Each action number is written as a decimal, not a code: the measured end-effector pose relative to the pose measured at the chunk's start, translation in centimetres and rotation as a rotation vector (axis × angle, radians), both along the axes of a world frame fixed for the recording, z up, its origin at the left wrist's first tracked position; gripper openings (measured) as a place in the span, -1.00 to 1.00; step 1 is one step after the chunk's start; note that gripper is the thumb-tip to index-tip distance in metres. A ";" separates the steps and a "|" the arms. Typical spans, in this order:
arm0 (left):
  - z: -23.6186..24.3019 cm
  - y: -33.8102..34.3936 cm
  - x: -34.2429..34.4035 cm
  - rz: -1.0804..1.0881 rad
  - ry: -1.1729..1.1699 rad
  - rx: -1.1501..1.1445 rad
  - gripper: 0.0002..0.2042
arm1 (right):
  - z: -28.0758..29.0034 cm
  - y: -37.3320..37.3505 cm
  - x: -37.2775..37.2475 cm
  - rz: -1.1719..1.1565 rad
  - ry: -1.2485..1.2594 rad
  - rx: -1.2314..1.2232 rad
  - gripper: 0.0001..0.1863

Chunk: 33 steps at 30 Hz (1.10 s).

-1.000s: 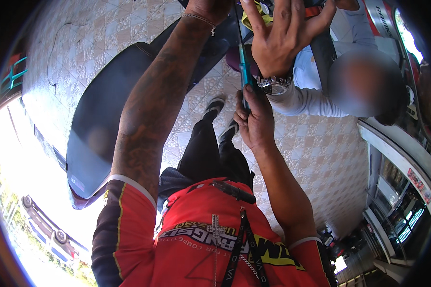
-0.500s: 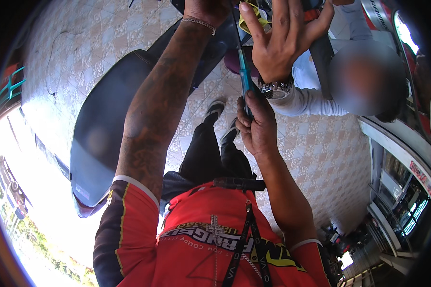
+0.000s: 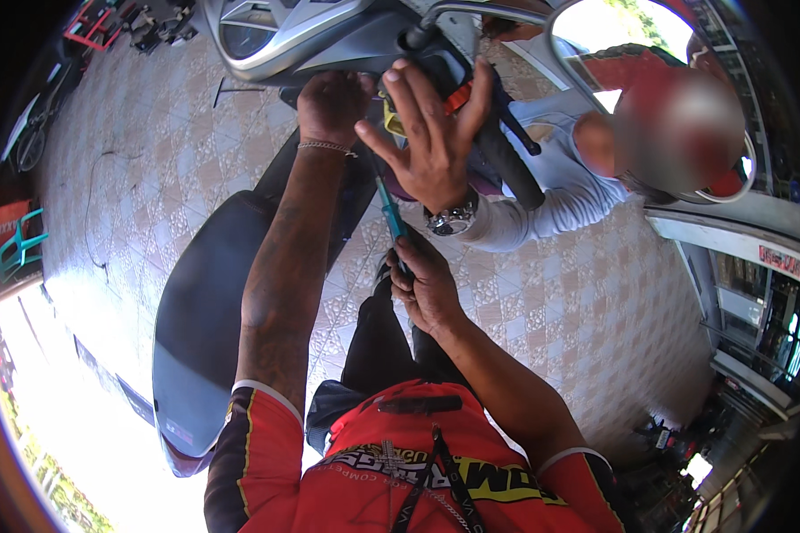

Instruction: The person uses a screwdriver to remove and reattach screws on the front panel and handlebar area of a scooter. The person also wipes the scooter with a yellow cloth while another person assists nearby.

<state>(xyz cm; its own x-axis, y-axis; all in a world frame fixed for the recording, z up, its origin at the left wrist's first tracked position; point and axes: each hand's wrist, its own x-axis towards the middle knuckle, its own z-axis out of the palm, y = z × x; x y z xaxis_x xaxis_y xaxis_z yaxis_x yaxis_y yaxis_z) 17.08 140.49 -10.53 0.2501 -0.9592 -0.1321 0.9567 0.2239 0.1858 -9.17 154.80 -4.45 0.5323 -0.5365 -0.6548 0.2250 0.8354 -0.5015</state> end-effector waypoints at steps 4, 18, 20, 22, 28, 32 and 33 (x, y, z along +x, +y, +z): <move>-0.6 0.0 0.6 0.008 -0.082 0.110 -0.84 | -0.3 -0.3 -0.6 -0.018 -0.011 -0.009 -0.77; 1.4 0.2 -0.6 0.162 -0.361 0.284 -0.72 | -0.2 -1.4 -1.7 -0.011 0.011 -0.055 -0.75; 0.4 0.3 -0.4 0.183 -0.442 0.343 -0.75 | -0.3 -1.6 -1.8 0.022 -0.004 -0.093 -0.75; -0.6 0.3 0.1 0.079 -0.289 0.293 -0.80 | -0.3 -1.9 -2.0 -0.009 0.036 -0.091 -0.74; -2.2 0.3 1.9 -0.140 -0.119 -0.025 -0.64 | 0.1 -3.0 -2.7 0.018 0.000 -0.100 -0.60; -1.6 0.3 1.4 -0.070 0.002 0.042 -0.86 | 0.7 -3.0 -2.7 0.025 0.092 -0.163 -0.56; -1.3 0.2 1.1 -0.036 -0.014 0.078 -0.81 | 0.8 -3.2 -2.7 0.016 0.114 -0.215 -0.56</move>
